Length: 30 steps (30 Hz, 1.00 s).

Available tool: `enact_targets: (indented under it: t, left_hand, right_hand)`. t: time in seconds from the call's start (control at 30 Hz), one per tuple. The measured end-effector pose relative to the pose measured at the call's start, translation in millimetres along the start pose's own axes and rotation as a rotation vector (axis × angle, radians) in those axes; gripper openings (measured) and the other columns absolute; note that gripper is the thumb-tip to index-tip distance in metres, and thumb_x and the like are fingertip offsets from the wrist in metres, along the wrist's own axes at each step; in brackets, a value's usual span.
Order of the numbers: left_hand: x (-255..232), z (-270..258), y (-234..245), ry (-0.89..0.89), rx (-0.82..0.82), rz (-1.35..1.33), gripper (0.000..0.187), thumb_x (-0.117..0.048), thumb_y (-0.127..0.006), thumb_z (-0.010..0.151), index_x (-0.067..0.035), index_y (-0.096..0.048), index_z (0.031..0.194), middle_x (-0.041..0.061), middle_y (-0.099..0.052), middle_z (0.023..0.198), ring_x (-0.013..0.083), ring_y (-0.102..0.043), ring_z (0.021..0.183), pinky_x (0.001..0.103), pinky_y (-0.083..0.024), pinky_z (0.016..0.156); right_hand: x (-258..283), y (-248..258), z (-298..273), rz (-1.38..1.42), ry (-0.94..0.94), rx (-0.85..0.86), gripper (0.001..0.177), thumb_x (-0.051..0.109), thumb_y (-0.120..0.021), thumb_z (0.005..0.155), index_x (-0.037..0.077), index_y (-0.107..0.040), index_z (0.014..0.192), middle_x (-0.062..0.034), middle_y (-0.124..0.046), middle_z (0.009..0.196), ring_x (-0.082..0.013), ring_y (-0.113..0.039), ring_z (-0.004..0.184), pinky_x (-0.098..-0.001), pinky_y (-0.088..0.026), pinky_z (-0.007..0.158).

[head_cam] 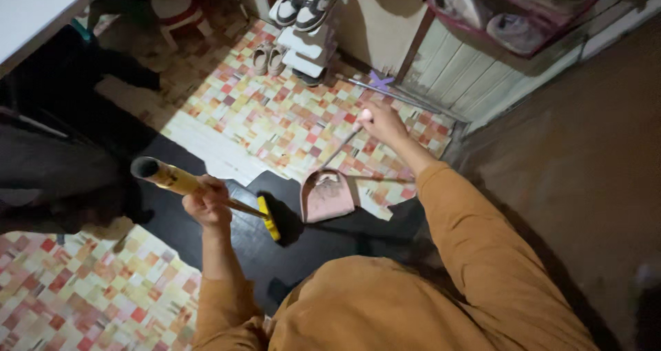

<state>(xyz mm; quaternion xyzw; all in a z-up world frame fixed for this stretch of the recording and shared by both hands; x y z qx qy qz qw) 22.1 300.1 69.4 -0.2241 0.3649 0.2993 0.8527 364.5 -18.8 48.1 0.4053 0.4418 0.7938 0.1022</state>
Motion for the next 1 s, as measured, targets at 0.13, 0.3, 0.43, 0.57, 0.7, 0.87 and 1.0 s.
enact_targets:
  t: [0.13,0.3,0.43,0.57,0.7,0.87,1.0]
  left_hand:
    - [25,-12,-40,0.015,-0.067,0.089,0.063,-0.062,-0.058,0.104,0.001,-0.057,0.098,0.006,-0.059,0.078,0.0128,-0.055,0.062,0.027,-0.045,0.057]
    - [29,-22,-76,0.037,0.008,0.058,0.065,-0.063,-0.058,0.1,0.002,-0.058,0.1,0.005,-0.056,0.073,0.0118,-0.052,0.058,0.026,-0.041,0.055]
    - [25,-21,-91,0.051,0.029,0.114,0.061,-0.061,-0.058,0.102,0.0,-0.059,0.096,0.005,-0.057,0.073,0.0111,-0.052,0.056,0.024,-0.041,0.053]
    - [25,-15,-98,0.02,0.0,0.084,0.061,-0.06,-0.06,0.101,0.001,-0.058,0.099,0.006,-0.058,0.075,0.0109,-0.051,0.058,0.025,-0.04,0.053]
    - [34,-21,-106,0.067,0.031,0.109,0.06,-0.059,-0.058,0.102,0.001,-0.059,0.101,0.003,-0.057,0.072,0.0108,-0.051,0.058,0.026,-0.04,0.055]
    - [37,-19,-125,0.071,0.071,0.137,0.06,-0.058,-0.056,0.104,0.001,-0.057,0.096,0.005,-0.057,0.073,0.0124,-0.052,0.062,0.027,-0.042,0.058]
    - [27,-15,-138,0.094,0.109,0.165,0.061,-0.06,-0.053,0.103,0.0,-0.058,0.092,0.004,-0.056,0.069,0.012,-0.052,0.06,0.027,-0.042,0.057]
  right_hand:
    - [-82,36,-2,-0.011,-0.273,-0.037,0.034,0.033,-0.077,0.089,0.01,-0.068,0.112,-0.0167,-0.071,0.1,-0.0369,-0.07,0.095,-0.046,-0.055,0.083]
    - [-149,79,0,-0.198,-0.235,-0.153,0.033,0.034,-0.08,0.087,0.006,-0.071,0.101,-0.0194,-0.07,0.1,-0.041,-0.067,0.092,-0.0501,-0.053,0.079]
    - [-177,104,-4,-0.351,-0.244,-0.184,0.031,0.034,-0.079,0.089,0.006,-0.072,0.098,-0.0212,-0.07,0.099,-0.0417,-0.067,0.091,-0.0508,-0.054,0.079]
    - [-199,134,-11,-0.387,-0.388,-0.12,0.036,0.037,-0.078,0.089,0.003,-0.072,0.097,-0.0247,-0.07,0.095,-0.0431,-0.068,0.087,-0.0515,-0.054,0.078]
    - [-211,166,-14,-0.462,-0.413,-0.152,0.042,0.04,-0.079,0.091,0.0,-0.071,0.096,-0.0261,-0.071,0.091,-0.0448,-0.069,0.084,-0.0523,-0.055,0.076]
    - [-229,181,-19,-0.469,-0.474,-0.222,0.042,0.042,-0.079,0.089,0.001,-0.071,0.093,-0.0255,-0.071,0.09,-0.0449,-0.07,0.082,-0.0525,-0.056,0.074]
    - [-239,164,-37,-0.43,-0.534,-0.18,0.043,0.044,-0.078,0.09,0.001,-0.072,0.096,-0.0263,-0.072,0.09,-0.0451,-0.07,0.084,-0.0523,-0.056,0.075]
Point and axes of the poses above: each hand's wrist, its own z-axis towards the middle knuckle, its own y-axis out of the back of the hand, x = y × z, the point moved 5 cm from there along z, towards the middle knuckle
